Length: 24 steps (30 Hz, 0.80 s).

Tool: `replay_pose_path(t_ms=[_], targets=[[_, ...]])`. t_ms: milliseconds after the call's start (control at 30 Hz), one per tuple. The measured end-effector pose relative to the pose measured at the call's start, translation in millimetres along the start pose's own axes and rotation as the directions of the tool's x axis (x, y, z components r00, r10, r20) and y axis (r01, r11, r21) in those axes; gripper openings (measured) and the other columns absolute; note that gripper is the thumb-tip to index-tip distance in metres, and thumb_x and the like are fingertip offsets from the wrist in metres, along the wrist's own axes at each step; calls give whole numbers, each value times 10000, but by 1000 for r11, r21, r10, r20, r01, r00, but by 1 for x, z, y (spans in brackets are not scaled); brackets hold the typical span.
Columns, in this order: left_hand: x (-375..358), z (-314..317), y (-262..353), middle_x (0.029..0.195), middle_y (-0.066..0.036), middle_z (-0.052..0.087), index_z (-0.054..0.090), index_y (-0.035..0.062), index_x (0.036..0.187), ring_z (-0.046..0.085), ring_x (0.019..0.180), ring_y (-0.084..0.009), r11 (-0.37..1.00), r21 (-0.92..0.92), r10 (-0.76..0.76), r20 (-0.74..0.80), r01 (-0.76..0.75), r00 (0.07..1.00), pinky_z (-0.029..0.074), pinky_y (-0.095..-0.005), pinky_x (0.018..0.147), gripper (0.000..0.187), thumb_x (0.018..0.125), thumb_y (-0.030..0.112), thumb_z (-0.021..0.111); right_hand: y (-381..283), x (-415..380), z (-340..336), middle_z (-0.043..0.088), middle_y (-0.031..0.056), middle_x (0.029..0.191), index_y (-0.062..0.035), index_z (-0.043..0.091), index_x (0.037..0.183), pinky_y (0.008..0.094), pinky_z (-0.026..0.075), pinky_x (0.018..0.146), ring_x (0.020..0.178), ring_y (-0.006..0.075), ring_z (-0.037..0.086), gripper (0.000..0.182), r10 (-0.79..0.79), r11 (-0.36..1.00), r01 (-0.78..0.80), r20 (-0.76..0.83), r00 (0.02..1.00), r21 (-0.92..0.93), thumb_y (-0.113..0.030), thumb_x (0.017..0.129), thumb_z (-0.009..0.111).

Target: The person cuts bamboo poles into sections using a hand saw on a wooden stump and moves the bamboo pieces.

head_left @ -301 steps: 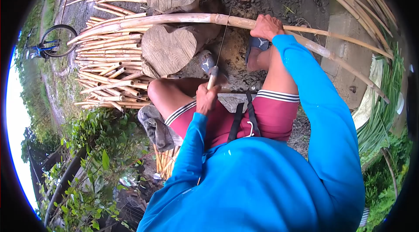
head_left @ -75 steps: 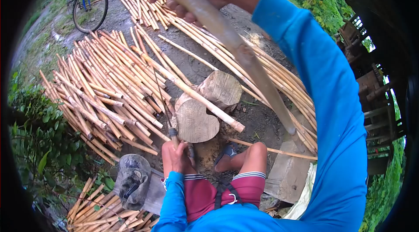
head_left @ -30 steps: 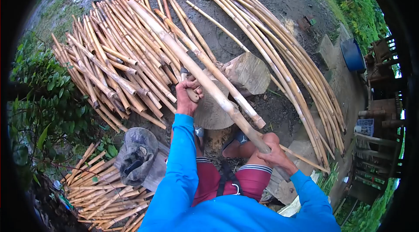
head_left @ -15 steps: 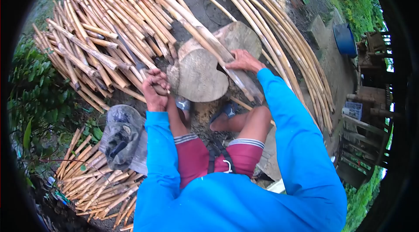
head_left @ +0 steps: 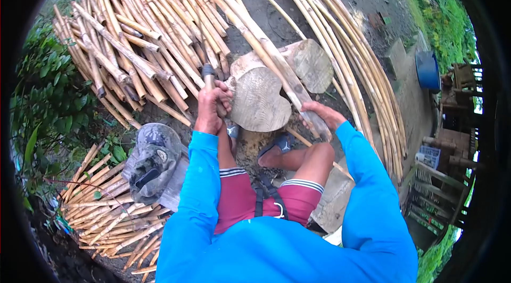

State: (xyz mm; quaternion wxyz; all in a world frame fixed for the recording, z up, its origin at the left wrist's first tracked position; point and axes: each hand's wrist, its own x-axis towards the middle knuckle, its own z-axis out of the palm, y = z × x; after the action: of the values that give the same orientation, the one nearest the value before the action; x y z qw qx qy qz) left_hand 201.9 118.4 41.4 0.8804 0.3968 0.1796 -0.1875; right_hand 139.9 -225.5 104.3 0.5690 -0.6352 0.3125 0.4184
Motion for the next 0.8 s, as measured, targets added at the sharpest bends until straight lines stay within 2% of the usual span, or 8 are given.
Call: replay_pose_path(t_ms=[133,333,400,467,533,600,700,800], targets=[[-1,13,-5,776,-160,649,531,17,874,550,527,-138,972,230,18,116,-44,993,459,-258,461,181,742,134,575,-40,-71,28,589,56,823,-74,535,1053,298,516,619,659,144,604,368,-24,998,22,-28,999,-54,-379,873,632],[0,61,-36,1029,-234,653,513,-31,997,679,797,-220,989,69,-142,193,131,971,548,-277,617,261,809,139,576,-30,-193,44,616,71,810,-39,584,1024,309,528,588,644,173,636,449,55,989,-55,-2,998,-137,-439,824,617],[-7,80,-53,963,-184,637,526,-33,974,651,757,-212,982,8,-188,187,190,964,541,-277,611,252,766,99,578,-6,-218,59,602,59,820,-40,550,1110,291,516,596,698,157,641,545,3,982,4,36,999,-190,-489,820,656],[-6,85,-83,864,-99,575,532,-2,915,596,687,-189,964,-86,-213,322,252,923,528,-282,594,213,718,67,574,30,-233,69,647,163,968,17,499,1214,367,523,760,863,289,664,628,-65,916,33,-67,996,-401,-415,797,684],[-16,90,-97,828,-41,502,518,49,848,555,707,-182,918,-199,-275,305,343,912,521,-313,639,171,683,54,559,68,-237,75,656,269,1069,68,444,1265,443,498,887,980,415,658,692,-178,786,40,-164,970,-617,-325,765,718],[-29,94,-103,790,-49,500,483,71,805,522,646,-195,860,-320,-316,275,396,908,490,-330,614,167,650,50,541,60,-243,116,657,284,1031,69,437,1234,458,499,876,971,437,655,685,-258,731,44,-216,942,-681,-302,746,742],[-35,87,-116,837,-41,508,478,96,797,557,785,-217,754,-403,-343,433,519,834,500,-363,764,178,633,62,538,82,-237,136,630,314,945,19,392,1067,516,488,831,919,492,619,650,-160,687,-259,-489,858,-679,-291,663,797],[-39,85,-125,856,-50,527,468,98,777,572,802,-234,760,-414,-349,389,500,853,497,-368,793,168,624,72,533,127,-217,126,623,286,931,4,419,1070,513,489,810,914,481,615,636,-340,656,-206,-528,778,-726,-287,641,787]])
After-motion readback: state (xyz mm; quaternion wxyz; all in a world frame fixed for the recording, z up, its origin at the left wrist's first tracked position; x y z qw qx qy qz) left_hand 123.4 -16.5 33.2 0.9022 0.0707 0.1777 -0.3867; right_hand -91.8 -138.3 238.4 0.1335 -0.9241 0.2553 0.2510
